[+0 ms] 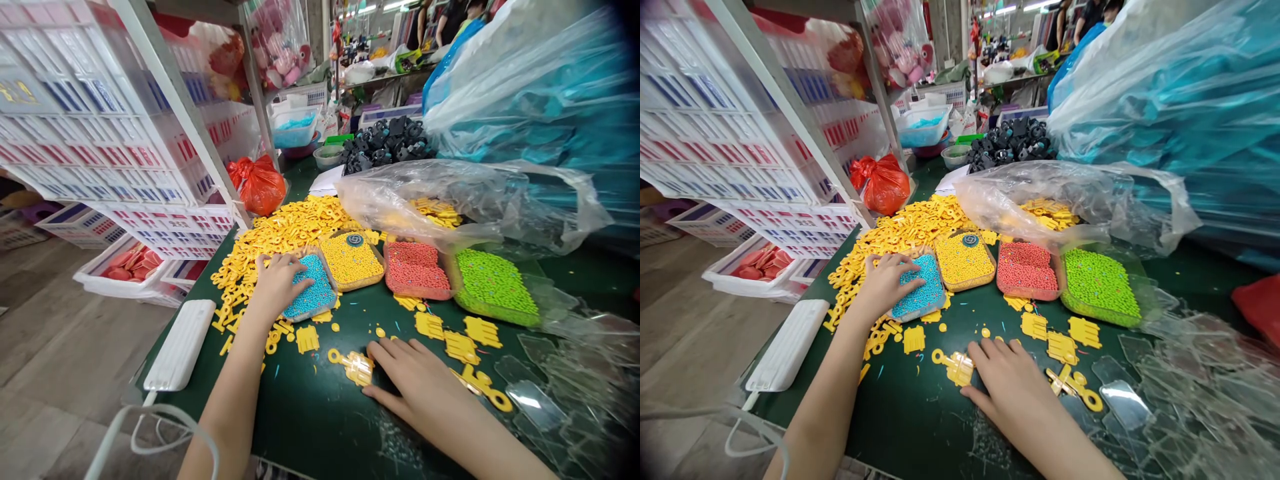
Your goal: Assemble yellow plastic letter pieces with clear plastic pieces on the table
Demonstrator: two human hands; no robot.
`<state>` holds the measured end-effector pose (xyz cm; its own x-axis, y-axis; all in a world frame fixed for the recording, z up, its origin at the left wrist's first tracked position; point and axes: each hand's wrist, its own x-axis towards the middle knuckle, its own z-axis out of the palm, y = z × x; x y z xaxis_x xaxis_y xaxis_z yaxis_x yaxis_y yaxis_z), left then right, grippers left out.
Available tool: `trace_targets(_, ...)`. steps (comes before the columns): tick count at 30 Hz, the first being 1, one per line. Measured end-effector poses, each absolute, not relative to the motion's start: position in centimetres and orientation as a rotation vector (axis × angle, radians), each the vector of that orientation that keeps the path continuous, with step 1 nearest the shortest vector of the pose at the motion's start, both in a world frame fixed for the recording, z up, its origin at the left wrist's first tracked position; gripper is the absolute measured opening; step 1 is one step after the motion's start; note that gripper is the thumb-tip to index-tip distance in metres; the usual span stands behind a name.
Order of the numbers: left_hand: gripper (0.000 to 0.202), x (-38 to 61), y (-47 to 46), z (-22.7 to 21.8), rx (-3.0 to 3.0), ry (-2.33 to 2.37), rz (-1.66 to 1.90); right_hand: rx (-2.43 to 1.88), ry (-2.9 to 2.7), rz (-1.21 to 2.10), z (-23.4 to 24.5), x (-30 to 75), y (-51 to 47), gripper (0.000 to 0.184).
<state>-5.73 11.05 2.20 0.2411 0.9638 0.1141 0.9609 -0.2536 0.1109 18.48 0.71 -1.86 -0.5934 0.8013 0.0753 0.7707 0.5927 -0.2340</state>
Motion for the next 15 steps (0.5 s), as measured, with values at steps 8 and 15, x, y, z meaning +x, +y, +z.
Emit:
trace_targets(8, 0.023, -4.89, 11.84, 1.31, 2.441, 1.901, 0.197, -1.348, -2.703, 0.229, -1.89, 18.28, 0.71, 0.027)
trace_targets(15, 0.019, -4.69, 11.99, 2.07, 2.482, 1.844, 0.147, -1.368, -2.706, 0.235, -1.53, 18.09, 0.74, 0.027)
